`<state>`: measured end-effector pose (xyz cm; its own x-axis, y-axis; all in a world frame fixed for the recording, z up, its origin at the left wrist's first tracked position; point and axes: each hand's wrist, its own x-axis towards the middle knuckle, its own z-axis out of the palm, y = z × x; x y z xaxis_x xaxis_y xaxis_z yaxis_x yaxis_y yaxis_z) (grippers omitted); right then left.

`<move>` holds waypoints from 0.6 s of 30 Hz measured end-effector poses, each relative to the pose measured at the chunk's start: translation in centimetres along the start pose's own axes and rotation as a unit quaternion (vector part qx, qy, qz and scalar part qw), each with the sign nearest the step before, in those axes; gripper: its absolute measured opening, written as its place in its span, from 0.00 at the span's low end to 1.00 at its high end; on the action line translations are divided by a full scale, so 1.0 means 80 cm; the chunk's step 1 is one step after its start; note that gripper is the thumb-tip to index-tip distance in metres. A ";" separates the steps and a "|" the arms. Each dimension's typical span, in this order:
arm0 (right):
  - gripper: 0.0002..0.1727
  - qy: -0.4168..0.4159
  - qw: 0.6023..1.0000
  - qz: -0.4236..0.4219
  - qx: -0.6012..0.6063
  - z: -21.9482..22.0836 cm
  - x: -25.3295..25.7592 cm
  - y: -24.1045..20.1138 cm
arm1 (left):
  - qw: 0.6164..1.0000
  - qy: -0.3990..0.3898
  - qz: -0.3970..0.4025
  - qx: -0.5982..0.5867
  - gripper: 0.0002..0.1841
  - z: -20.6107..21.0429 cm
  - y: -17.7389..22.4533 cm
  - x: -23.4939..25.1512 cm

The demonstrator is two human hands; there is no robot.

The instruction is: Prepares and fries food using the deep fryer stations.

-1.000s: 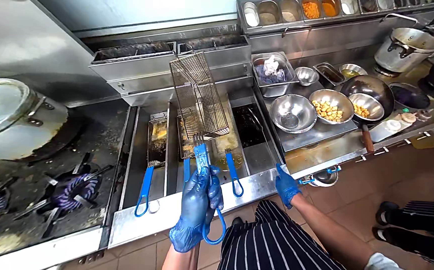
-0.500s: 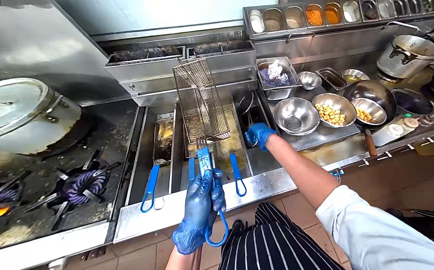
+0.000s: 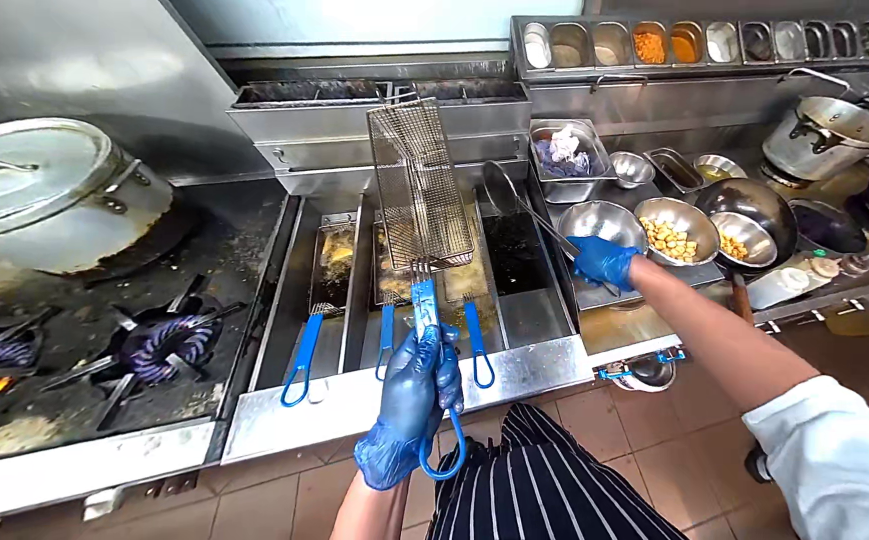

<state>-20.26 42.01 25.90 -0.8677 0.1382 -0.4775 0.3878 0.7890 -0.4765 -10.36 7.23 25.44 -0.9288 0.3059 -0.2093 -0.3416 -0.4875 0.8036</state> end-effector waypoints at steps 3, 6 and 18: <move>0.34 0.041 0.979 0.012 -0.197 0.005 -0.009 -0.012 | 1.000 -0.007 0.004 0.002 0.20 -0.002 -0.002 0.000; 0.27 0.031 0.969 0.030 -0.243 0.015 -0.001 -0.024 | 1.000 0.003 0.004 0.007 0.20 -0.001 -0.003 -0.003; 0.13 -0.135 0.928 -0.015 -0.347 0.071 0.092 0.027 | 1.000 0.007 -0.008 0.010 0.21 -0.010 -0.008 -0.017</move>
<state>-24.05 41.37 17.15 -0.7285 0.0284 -0.6844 -0.0103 0.9986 0.0523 -9.03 6.45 24.75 -0.9253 0.3021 -0.2294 -0.3532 -0.4657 0.8114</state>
